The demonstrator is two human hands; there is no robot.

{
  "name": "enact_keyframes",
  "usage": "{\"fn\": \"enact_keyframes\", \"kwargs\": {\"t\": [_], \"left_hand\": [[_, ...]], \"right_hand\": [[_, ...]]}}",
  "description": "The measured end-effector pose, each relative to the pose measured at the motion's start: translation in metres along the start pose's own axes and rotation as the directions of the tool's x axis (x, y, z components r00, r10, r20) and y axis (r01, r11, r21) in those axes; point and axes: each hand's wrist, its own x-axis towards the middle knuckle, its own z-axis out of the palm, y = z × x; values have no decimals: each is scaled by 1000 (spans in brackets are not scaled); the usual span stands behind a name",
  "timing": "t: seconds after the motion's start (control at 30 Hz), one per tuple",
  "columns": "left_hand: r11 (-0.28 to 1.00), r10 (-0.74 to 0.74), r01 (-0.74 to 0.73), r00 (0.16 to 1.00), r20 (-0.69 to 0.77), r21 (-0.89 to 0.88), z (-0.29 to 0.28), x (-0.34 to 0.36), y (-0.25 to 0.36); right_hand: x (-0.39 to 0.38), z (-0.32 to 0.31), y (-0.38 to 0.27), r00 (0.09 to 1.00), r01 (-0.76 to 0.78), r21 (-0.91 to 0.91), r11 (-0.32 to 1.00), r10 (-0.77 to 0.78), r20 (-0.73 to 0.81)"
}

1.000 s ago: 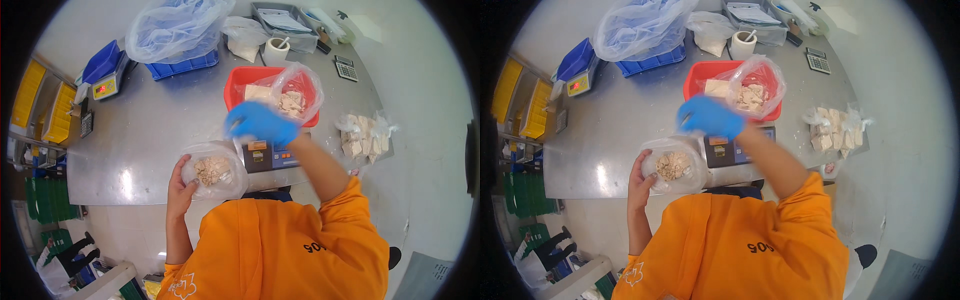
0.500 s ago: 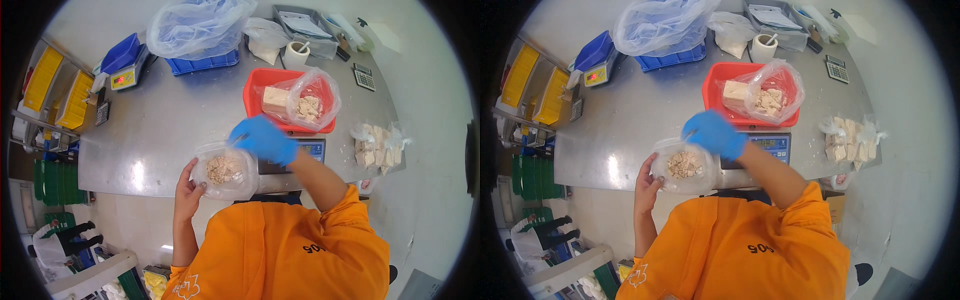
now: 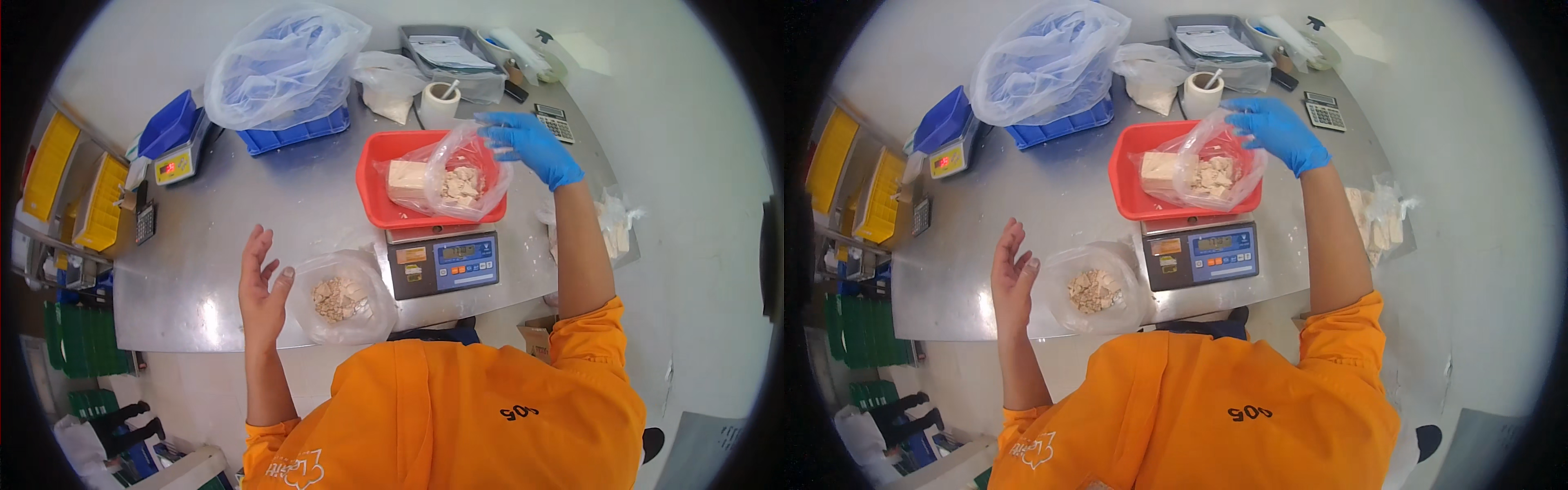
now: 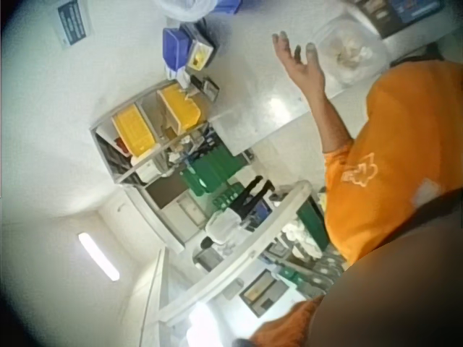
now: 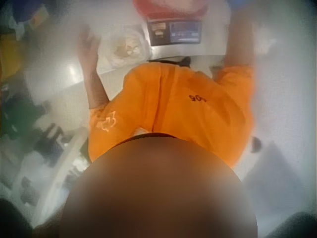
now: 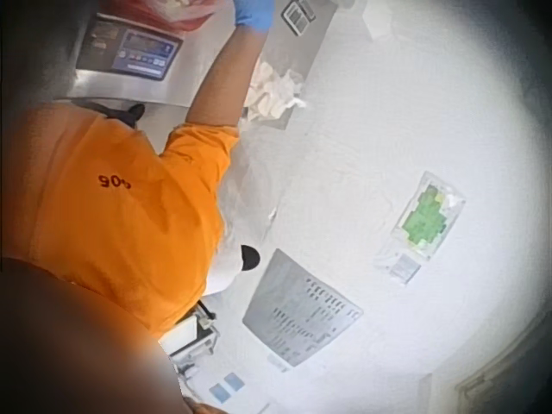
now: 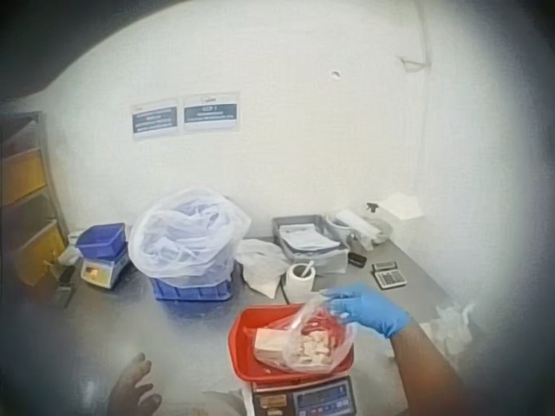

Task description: The person places blocks of white food into plastic bags on a digital scale, adjusts portions, and ties the bags. They repeat this process with multiple items, then place the sealed bags into green crates and move the crates toward a door.

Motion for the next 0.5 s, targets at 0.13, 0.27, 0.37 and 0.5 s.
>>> {"fn": "enact_keyframes", "kwargs": {"t": [0.13,0.27,0.37,0.5], "left_hand": [[996,82,-78,992,91,-54,13,22,32],[986,157,-138,958,240,-93,34,43,54],[979,199,-174,931,306,-110,55,57,62],[971,233,-194,902,364,-141,99,74,63]], "right_hand": [[-20,-15,-49,982,165,-107,981,-173,-75],[-27,-19,-44,909,322,-179,930,-357,-215],[-11,-2,-7,840,375,-265,888,-447,-307],[-4,23,28,965,161,-723,672,-261,-27]]}}
